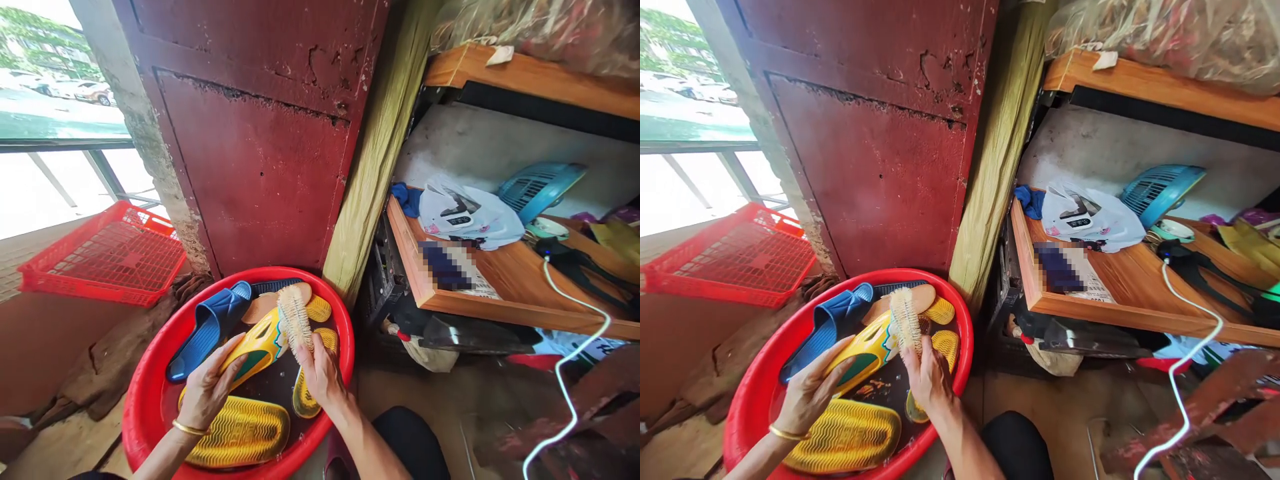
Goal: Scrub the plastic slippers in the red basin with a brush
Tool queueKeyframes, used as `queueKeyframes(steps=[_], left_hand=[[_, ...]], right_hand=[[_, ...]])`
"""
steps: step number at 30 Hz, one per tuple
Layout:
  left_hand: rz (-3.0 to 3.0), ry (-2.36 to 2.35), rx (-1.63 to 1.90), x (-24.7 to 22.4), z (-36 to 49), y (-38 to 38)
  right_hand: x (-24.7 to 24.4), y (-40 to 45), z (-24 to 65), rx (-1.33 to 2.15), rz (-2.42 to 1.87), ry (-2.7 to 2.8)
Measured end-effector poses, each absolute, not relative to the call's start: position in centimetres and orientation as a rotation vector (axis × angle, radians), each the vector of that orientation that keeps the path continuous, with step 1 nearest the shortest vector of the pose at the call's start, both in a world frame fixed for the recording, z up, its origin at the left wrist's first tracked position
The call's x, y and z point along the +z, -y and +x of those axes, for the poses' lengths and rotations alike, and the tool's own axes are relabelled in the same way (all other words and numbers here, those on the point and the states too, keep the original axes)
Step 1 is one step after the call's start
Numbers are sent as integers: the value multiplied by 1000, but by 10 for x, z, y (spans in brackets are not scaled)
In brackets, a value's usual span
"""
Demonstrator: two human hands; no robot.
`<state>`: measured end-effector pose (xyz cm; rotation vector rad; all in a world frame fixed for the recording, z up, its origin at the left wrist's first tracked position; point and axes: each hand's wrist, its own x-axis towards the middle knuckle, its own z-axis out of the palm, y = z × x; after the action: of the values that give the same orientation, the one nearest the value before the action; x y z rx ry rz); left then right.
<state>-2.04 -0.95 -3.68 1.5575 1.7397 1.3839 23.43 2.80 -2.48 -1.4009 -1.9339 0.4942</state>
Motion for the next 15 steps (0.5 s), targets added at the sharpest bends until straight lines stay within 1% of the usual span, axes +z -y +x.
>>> queueKeyframes(steps=[2, 6, 11, 13, 15], left_hand=[[1561, -1750, 1389, -39, -21, 8], [1386, -1839, 1330, -43, -32, -3], [1395, -1660, 1206, -63, -23, -7], [1479, -1617, 1077, -80, -12, -3], [1620, -1670, 913, -97, -3, 1]], right_hand=[[-23, -31, 236, 496, -1484, 1922], [-32, -40, 249, 481, -1664, 1940], [-46, -34, 252, 475, -1646, 2064], [-47, -29, 251, 452, -1593, 2152], [-50, -25, 247, 412, -1539, 2238]])
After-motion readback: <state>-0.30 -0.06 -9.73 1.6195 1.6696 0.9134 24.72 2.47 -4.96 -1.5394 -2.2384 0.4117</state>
